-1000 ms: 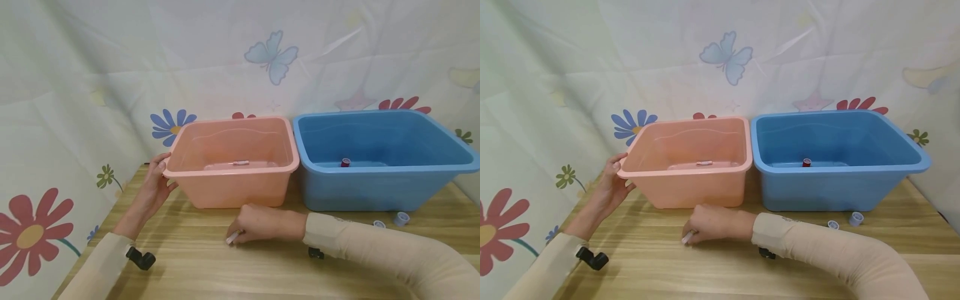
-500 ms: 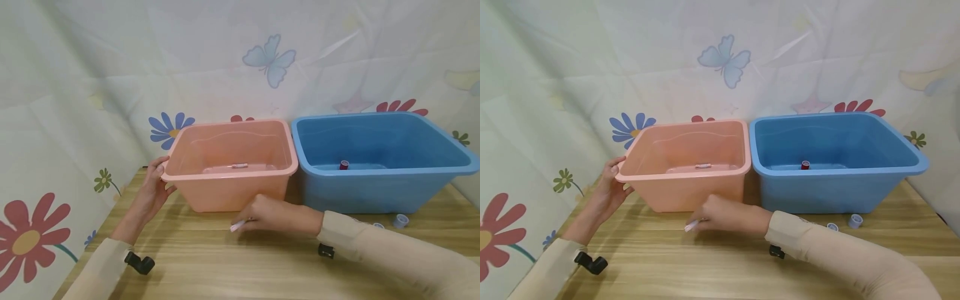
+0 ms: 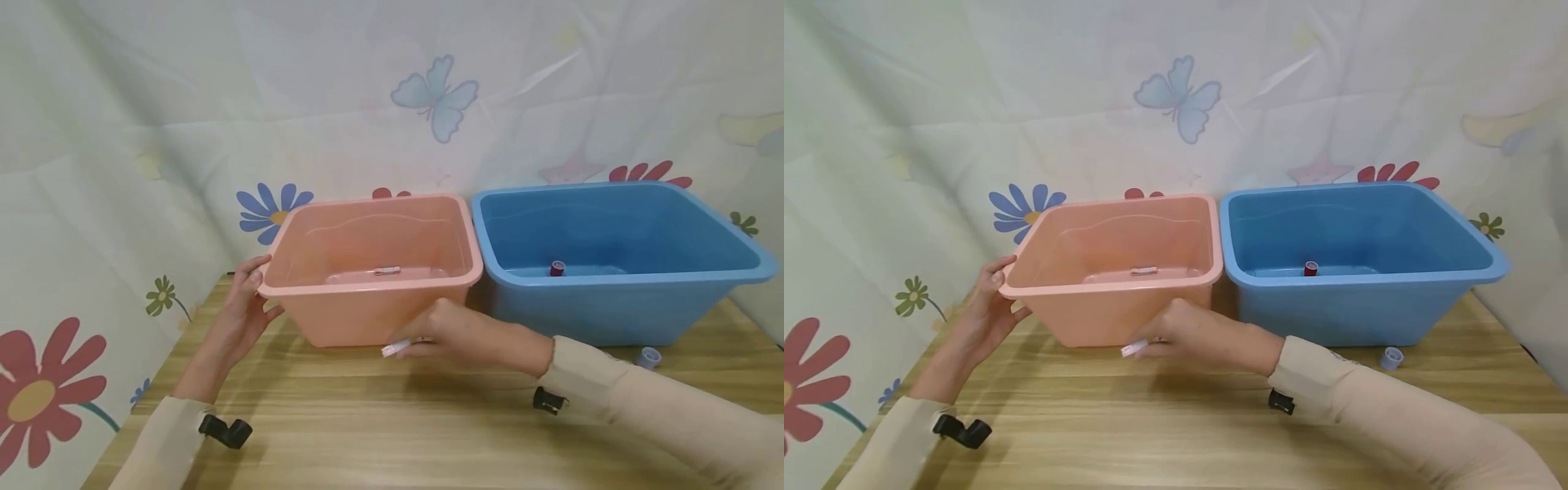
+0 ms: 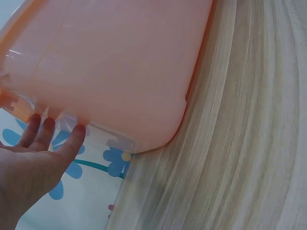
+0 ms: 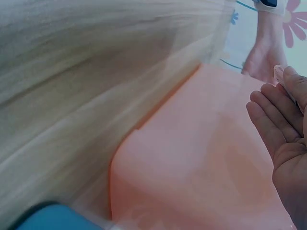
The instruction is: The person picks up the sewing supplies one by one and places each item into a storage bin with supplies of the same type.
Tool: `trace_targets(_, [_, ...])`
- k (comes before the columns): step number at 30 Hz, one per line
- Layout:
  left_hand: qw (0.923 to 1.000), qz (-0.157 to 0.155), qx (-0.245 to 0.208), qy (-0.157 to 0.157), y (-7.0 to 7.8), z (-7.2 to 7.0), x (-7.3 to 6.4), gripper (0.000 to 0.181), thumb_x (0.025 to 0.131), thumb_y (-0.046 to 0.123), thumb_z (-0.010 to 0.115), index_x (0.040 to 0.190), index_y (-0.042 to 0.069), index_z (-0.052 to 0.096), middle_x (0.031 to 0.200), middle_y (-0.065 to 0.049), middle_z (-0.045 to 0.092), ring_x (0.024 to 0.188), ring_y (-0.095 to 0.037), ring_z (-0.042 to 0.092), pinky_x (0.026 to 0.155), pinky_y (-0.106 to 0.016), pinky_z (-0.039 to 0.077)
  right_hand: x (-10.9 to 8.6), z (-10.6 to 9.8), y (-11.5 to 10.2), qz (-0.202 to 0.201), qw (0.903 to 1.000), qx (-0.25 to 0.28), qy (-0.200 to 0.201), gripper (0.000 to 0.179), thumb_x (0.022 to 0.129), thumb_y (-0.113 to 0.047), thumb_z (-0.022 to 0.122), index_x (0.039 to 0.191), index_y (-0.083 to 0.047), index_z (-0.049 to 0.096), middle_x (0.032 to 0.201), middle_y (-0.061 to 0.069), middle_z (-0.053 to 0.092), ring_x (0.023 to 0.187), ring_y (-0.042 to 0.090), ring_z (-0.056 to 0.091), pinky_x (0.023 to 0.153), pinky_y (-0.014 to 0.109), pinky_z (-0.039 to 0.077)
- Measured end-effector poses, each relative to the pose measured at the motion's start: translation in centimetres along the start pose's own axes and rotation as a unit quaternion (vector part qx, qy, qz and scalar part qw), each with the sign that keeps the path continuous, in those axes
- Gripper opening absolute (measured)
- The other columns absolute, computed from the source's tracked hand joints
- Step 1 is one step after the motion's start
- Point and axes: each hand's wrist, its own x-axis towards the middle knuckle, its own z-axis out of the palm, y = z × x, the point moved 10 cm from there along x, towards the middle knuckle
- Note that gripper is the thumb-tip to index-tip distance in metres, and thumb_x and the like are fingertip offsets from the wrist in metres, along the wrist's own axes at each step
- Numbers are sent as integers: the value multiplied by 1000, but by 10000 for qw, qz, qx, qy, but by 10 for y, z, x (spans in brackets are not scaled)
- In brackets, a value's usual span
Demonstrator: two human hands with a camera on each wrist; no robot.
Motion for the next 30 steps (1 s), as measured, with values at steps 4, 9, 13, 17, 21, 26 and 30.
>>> trace_targets(4, [9999,-67,-133,72,-1,-1,-1,37,102,24,37,139,26,31,146,-3,28,126,-21,36,93,-40,46,-1,-12,-1,-65,9998,-73,145,30,88,-37,63,113,-21,69,96,-15,69,87,-7,60,82,14,49])
trace_targets(9, [9994,-198,-211,179,0,-2,-4,38,102,22,37,140,24,31,145,-2,30,126,-20,37,93,-42,46,-1,-24,-2,-55,9994,-229,242,34,88,-37,64,118,-22,68,102,-14,69,91,-6,60,85,17,49])
trace_targets(13, [9996,-261,-56,120,5,0,-5,42,103,20,36,145,22,28,146,-5,30,126,-23,38,93,-44,47,-3,-31,-1,158,9991,-320,210,36,87,-39,63,120,-24,67,104,-15,69,93,-6,60,86,18,49])
trace_targets(17, [9992,-360,140,118,9,1,-6,45,104,20,36,148,20,25,148,-8,27,128,-25,37,92,-45,49,-4,-36,-3,267,9986,-415,191,37,87,-40,63,120,-23,67,105,-14,69,93,-6,61,87,18,49])
trace_targets(21, [9984,-492,202,201,11,2,-7,48,103,20,38,149,20,25,151,-9,24,131,-27,35,91,-45,49,-5,-39,-5,394,9982,-422,158,37,87,-42,62,119,-24,67,102,-14,69,88,-7,61,86,18,50])
trace_targets(26, [9984,-559,73,103,13,7,-7,48,103,19,38,149,19,24,154,-10,21,137,-32,27,93,-47,48,-5,-46,-13,277,9977,-555,262,37,87,-42,63,119,-23,67,101,-14,70,87,-6,62,84,18,50])
trace_targets(30, [9982,-591,19,113,13,7,-7,48,103,19,39,149,18,25,154,-11,20,138,-33,25,93,-48,48,-3,-55,-24,-128,9959,-767,465,34,88,-37,64,116,-20,69,98,-12,71,79,-6,62,77,13,50])
